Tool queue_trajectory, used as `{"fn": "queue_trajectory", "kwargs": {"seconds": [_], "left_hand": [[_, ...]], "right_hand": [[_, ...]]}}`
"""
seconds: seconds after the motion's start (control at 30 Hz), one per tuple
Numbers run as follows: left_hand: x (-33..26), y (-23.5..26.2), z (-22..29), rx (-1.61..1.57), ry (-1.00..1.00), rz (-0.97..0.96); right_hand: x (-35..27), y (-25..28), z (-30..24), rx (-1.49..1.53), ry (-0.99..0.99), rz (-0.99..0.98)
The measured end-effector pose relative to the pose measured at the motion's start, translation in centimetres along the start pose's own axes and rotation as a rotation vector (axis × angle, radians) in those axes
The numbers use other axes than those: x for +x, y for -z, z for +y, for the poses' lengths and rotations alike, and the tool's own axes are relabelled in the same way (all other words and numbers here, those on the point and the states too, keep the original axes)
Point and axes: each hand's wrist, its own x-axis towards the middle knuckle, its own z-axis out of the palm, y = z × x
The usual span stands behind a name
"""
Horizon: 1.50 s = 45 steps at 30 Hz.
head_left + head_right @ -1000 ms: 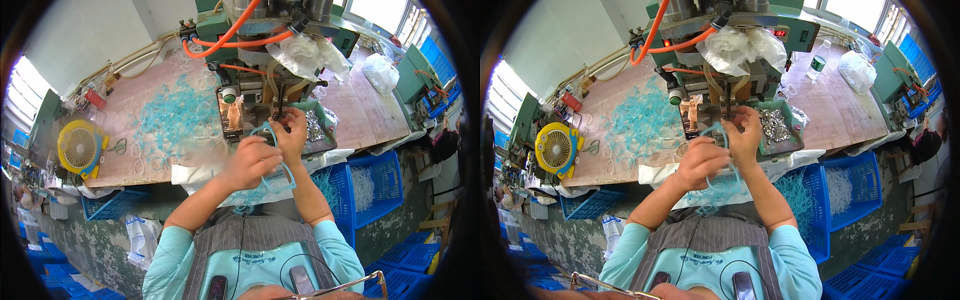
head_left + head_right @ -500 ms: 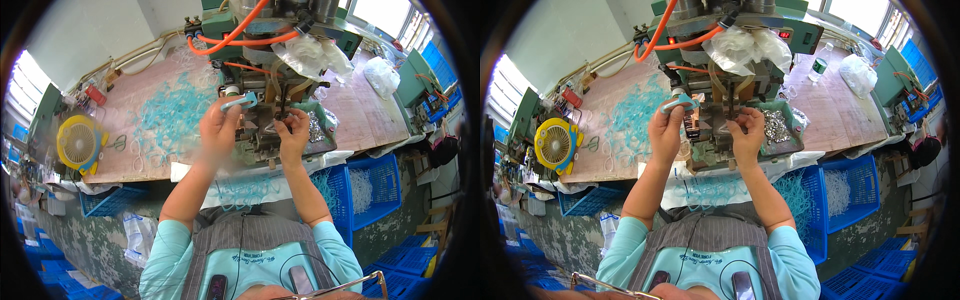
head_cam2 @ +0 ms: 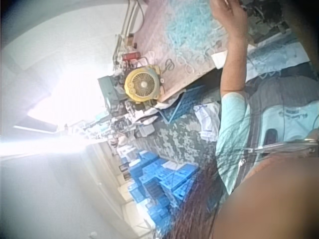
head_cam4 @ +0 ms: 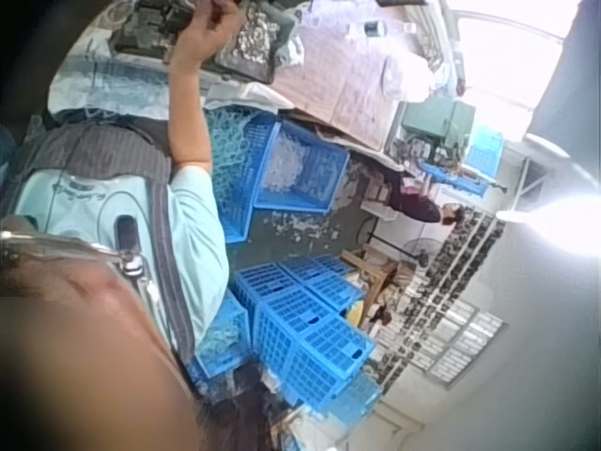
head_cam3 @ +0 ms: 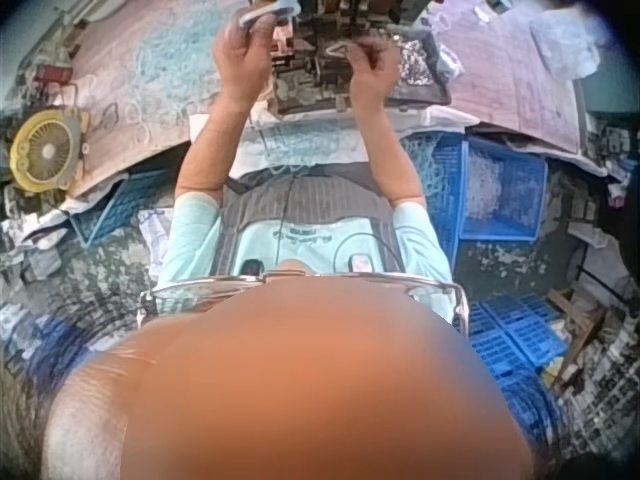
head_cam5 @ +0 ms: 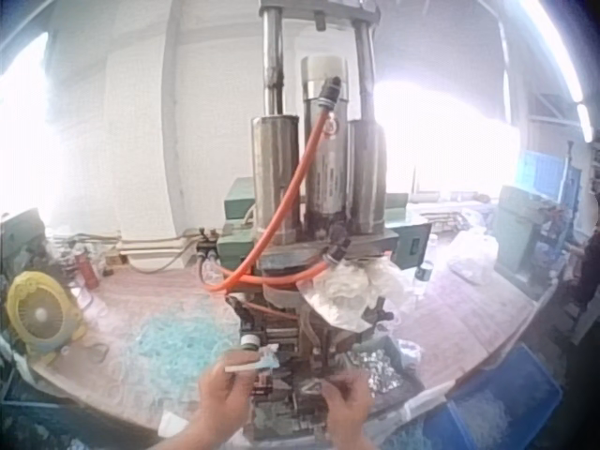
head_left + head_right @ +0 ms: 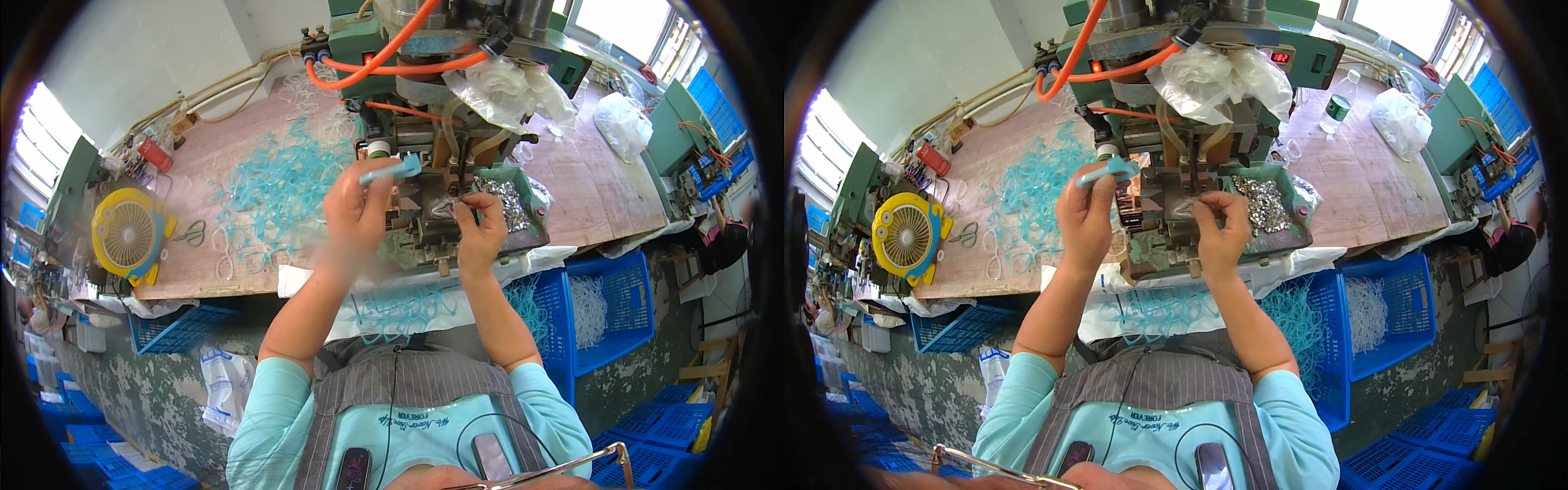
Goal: The person repeatedly picks light-blue plastic loops and small metal components from a tray, places them into a press machine, and removes the assembled parts. The process is repeated continuously with the finished items accumulating on the work surface.
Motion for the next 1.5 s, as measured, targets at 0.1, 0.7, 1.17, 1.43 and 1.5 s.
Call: {"fn": "queue_trajectory", "kwargs": {"seconds": [0.1,0.7,1.17,1.43,1.5], "left_hand": [[-0.1,-0.2,0.4,0.004,-0.115,0.019],[0.6,0.0,0.4,-0.052,0.088,-0.005],[-5.0,-2.9,-2.4,0.093,-0.561,-0.533],[-5.2,-2.8,-2.8,0.052,-0.539,-0.519],[-5.1,-2.9,-2.6,0.046,-0.529,-0.511]], "right_hand": [[0.6,0.8,-0.5,-0.306,0.193,-0.049],[1.9,0.2,-0.4,0.072,-0.087,-0.18],[5.8,8.4,4.8,-0.829,0.309,0.026],[5.7,14.6,8.9,-1.221,0.266,-0.196],[5.1,13.5,8.8,-1.369,0.196,-0.288]]}}
